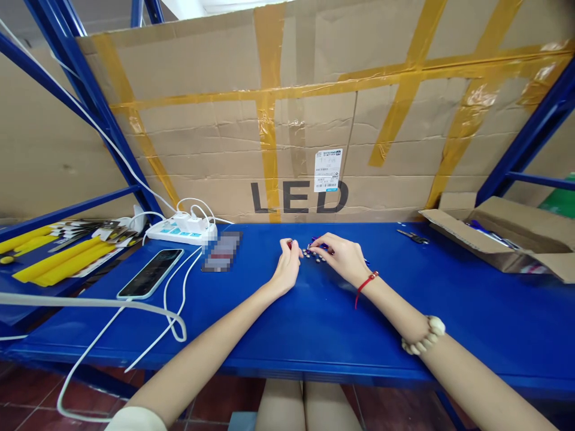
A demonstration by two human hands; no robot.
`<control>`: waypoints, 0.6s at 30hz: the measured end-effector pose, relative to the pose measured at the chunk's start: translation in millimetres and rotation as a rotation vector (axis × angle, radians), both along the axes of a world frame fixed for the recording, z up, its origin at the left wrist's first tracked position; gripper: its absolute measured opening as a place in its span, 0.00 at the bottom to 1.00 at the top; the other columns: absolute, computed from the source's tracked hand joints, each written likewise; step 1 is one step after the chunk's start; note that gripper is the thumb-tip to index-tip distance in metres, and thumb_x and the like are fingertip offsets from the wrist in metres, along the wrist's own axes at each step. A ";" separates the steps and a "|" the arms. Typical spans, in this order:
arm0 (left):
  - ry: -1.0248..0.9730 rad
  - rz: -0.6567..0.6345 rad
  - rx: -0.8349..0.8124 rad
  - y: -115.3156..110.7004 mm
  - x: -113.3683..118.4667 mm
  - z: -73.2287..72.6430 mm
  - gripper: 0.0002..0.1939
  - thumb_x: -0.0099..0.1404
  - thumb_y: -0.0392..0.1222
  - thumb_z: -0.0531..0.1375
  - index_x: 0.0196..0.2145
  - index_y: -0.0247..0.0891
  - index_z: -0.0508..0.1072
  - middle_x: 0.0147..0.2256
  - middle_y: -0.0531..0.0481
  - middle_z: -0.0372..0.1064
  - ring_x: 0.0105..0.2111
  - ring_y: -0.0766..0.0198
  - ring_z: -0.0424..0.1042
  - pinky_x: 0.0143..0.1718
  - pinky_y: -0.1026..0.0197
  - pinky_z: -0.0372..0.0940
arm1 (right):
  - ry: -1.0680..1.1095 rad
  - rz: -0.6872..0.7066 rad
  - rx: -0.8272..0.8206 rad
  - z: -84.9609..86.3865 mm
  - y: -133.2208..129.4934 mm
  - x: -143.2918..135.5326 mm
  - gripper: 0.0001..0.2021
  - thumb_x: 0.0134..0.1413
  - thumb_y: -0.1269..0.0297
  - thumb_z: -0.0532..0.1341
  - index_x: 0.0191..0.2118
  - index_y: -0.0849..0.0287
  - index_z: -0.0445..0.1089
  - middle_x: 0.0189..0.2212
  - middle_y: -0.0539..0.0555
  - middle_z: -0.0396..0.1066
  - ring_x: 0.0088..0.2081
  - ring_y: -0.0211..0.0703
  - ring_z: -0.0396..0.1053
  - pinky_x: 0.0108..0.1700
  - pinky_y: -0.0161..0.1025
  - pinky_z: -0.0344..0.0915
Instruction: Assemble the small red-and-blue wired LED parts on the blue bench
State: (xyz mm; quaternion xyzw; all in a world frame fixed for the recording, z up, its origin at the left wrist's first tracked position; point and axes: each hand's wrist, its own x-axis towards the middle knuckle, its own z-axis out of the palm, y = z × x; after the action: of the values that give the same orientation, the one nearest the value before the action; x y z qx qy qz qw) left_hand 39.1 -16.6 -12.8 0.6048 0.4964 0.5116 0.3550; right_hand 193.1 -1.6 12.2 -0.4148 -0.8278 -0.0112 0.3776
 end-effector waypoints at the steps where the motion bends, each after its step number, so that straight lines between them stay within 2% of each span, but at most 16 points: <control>1: -0.016 -0.026 0.014 -0.4 0.1 0.3 0.13 0.67 0.52 0.38 0.37 0.40 0.50 0.28 0.56 0.58 0.20 0.74 0.51 0.22 0.70 0.51 | 0.003 -0.002 0.009 0.4 -0.1 -0.1 0.08 0.56 0.59 0.56 0.33 0.55 0.70 0.34 0.47 0.71 0.28 0.33 0.67 0.28 0.30 0.57; 6: 0.048 -0.102 0.113 -0.1 -0.5 1.8 0.15 0.67 0.48 0.41 0.31 0.37 0.57 0.27 0.54 0.57 0.20 0.74 0.54 0.23 0.69 0.53 | 0.063 0.022 0.100 0.7 -0.5 -0.4 0.07 0.56 0.62 0.56 0.34 0.55 0.69 0.35 0.47 0.70 0.33 0.33 0.68 0.29 0.29 0.59; 12: 0.184 -0.142 0.156 1.1 -2.2 2.8 0.11 0.66 0.42 0.44 0.38 0.38 0.63 0.28 0.53 0.63 0.26 0.70 0.64 0.32 0.67 0.59 | 0.236 0.087 0.164 -1.6 -0.4 -1.7 0.07 0.56 0.62 0.56 0.33 0.56 0.70 0.35 0.49 0.70 0.31 0.32 0.67 0.31 0.28 0.61; 15: 0.281 -0.155 0.231 -0.1 -3.5 3.8 0.12 0.65 0.42 0.45 0.40 0.38 0.65 0.28 0.52 0.64 0.29 0.67 0.64 0.36 0.65 0.59 | 0.279 0.128 0.101 -1.7 0.9 -2.1 0.08 0.55 0.61 0.57 0.32 0.57 0.71 0.34 0.51 0.70 0.29 0.33 0.66 0.30 0.30 0.62; 18: 0.366 -0.152 0.274 -0.9 -5.5 4.3 0.13 0.66 0.43 0.46 0.40 0.39 0.67 0.28 0.52 0.65 0.30 0.66 0.64 0.36 0.64 0.59 | 0.356 0.188 -0.068 0.2 3.3 -1.1 0.10 0.52 0.59 0.58 0.30 0.59 0.72 0.33 0.53 0.70 0.24 0.33 0.65 0.27 0.32 0.63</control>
State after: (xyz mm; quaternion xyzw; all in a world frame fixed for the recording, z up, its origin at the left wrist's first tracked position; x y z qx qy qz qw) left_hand 33.6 -17.5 -8.4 0.7657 0.4314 0.4278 0.2114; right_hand 192.0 1.8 12.4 -0.3437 -0.7830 0.1254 0.5030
